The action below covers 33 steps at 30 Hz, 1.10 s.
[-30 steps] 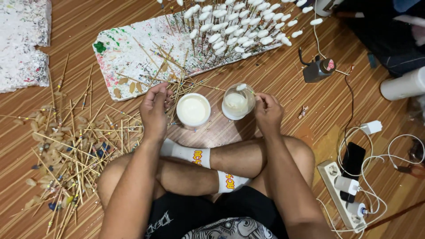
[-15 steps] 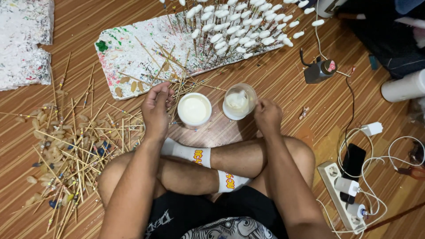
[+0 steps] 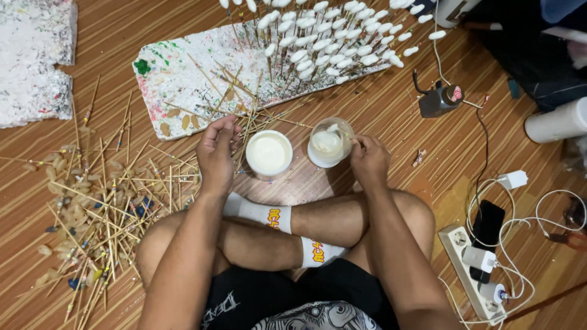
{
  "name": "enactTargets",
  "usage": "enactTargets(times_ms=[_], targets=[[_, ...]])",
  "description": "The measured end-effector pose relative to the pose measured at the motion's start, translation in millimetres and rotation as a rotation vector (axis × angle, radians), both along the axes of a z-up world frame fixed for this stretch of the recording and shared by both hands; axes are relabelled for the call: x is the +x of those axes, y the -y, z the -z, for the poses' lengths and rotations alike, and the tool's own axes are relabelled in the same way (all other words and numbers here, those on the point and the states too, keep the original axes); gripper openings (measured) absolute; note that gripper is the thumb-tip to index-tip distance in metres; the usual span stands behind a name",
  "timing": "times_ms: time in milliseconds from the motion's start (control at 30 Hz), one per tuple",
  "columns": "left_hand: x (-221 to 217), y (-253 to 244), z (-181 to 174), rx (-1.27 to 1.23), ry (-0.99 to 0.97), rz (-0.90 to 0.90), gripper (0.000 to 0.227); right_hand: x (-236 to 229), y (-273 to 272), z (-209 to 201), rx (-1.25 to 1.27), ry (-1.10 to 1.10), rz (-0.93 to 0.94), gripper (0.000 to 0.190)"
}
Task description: Assembling fishing floats by dipping wooden sticks into glue and attaching foam pieces
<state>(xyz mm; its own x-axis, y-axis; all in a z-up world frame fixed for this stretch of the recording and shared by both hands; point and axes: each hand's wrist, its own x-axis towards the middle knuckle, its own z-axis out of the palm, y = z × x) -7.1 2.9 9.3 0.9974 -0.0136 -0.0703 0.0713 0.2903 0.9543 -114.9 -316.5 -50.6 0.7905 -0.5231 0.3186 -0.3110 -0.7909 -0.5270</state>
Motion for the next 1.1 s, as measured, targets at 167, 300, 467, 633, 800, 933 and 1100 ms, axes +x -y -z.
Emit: enactTargets(times_ms=[167,300,467,633,800,933,1100], targets=[[-0.2,-2.2,1.4,0.015,0.011,-0.006,0.022,-7.0,-3.9,-17.8,0.099,0.060,-0.059,0.013],[1.4,2.0,6.6,0.029,0.029,-0.006,0.021,-7.4,-14.7,-37.6,0.241,0.186,-0.133,0.018],[-5.5,4.0,-4.6,0.059,0.044,-0.014,0.021,-11.1,-42.3,-71.2,0.529,0.383,-0.312,0.015],[-8.4,7.4,-1.7,0.106,0.080,-0.002,0.020,-10.2,-42.3,-64.4,0.486,0.496,-0.413,0.015],[-9.4,12.1,11.7,0.146,0.107,0.018,0.020,-8.9,-43.8,-66.4,0.455,0.542,-0.447,0.014],[-15.5,14.0,-2.8,0.196,0.126,0.031,0.021,-8.3,-45.8,-71.5,0.446,0.556,-0.438,0.011],[-25.5,17.6,8.7,0.673,0.600,0.109,0.018,-9.5,-45.8,-69.1,0.359,0.553,-0.398,0.011]])
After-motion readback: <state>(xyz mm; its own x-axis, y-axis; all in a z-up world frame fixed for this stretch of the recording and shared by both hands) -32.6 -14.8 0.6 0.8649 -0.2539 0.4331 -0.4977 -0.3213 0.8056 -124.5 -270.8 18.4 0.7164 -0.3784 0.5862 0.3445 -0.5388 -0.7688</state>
